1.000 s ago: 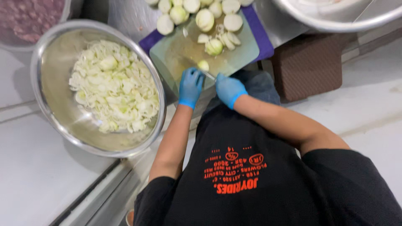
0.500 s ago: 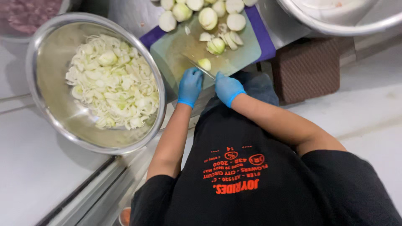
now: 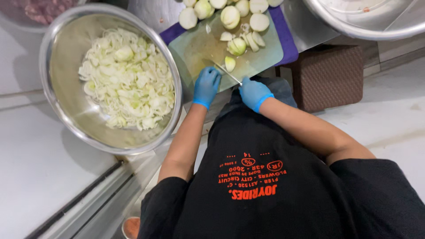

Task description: The person slices peeled onions into thin pieces on a cutting board with a knife and transfers the slices by hand into a large metal bowl, repeating the cycle onion after onion. Near the end they tip the cutting board to slide the remaining slices into the bowl and resume slicing.

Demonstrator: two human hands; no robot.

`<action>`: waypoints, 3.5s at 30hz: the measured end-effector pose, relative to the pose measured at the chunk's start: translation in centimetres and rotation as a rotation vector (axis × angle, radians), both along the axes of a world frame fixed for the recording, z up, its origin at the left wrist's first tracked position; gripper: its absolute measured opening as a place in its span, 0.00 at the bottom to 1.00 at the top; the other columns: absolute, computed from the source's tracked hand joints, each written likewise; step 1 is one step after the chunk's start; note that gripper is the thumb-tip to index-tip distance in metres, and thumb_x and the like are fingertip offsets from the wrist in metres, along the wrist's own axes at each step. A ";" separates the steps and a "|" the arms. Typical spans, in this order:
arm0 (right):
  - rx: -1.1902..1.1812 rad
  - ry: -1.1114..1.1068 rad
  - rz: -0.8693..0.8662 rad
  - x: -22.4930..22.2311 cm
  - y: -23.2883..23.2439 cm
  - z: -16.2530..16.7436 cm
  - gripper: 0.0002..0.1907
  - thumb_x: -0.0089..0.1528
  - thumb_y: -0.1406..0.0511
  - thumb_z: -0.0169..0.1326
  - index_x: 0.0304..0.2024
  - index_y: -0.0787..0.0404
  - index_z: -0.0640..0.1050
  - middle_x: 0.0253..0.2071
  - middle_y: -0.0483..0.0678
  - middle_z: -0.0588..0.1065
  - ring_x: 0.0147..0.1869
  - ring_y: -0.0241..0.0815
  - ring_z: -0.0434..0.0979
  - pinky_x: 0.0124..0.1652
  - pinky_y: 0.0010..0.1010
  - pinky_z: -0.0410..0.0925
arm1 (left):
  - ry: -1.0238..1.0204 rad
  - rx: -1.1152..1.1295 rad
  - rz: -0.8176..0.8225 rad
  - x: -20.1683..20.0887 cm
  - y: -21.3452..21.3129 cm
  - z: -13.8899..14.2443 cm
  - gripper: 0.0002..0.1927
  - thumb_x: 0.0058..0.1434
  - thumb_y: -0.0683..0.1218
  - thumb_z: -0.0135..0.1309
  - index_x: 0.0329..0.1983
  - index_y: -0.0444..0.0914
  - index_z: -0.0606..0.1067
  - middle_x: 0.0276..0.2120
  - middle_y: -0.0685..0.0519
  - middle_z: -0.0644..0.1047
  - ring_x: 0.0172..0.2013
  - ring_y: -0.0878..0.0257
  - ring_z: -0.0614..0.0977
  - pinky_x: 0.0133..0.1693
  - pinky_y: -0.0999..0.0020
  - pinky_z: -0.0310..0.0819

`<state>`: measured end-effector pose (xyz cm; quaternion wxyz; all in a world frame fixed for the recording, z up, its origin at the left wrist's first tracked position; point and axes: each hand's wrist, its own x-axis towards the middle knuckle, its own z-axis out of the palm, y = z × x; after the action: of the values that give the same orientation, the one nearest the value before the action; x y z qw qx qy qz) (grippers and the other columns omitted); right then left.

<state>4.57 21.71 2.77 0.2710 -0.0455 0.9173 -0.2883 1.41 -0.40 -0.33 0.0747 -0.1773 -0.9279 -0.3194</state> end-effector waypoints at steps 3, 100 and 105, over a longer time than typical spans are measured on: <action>0.032 0.072 0.037 -0.4 -1.1 0.7 0.12 0.67 0.62 0.48 0.43 0.67 0.71 0.32 0.66 0.78 0.37 0.68 0.80 0.38 0.58 0.72 | 0.010 -0.021 0.008 -0.2 0.1 -0.3 0.08 0.60 0.42 0.62 0.40 0.38 0.75 0.41 0.45 0.74 0.43 0.46 0.78 0.44 0.53 0.75; -0.096 0.187 -0.073 1.5 2.8 0.0 0.13 0.67 0.60 0.53 0.46 0.63 0.70 0.34 0.66 0.78 0.37 0.70 0.78 0.37 0.59 0.70 | -0.208 0.170 -0.175 0.5 0.4 4.6 0.20 0.59 0.40 0.59 0.56 0.39 0.73 0.59 0.46 0.75 0.61 0.45 0.76 0.64 0.54 0.71; -0.054 0.219 -0.035 0.2 2.0 0.6 0.14 0.67 0.60 0.53 0.45 0.64 0.69 0.32 0.66 0.78 0.35 0.70 0.78 0.37 0.59 0.70 | -0.011 -0.009 -0.022 0.5 -0.1 5.6 0.20 0.57 0.40 0.59 0.54 0.42 0.74 0.60 0.45 0.73 0.58 0.46 0.75 0.60 0.54 0.71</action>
<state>4.79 23.71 3.33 0.1626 -0.0679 0.9340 -0.3109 1.89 -0.48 5.30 0.0651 -0.1860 -0.9278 -0.3169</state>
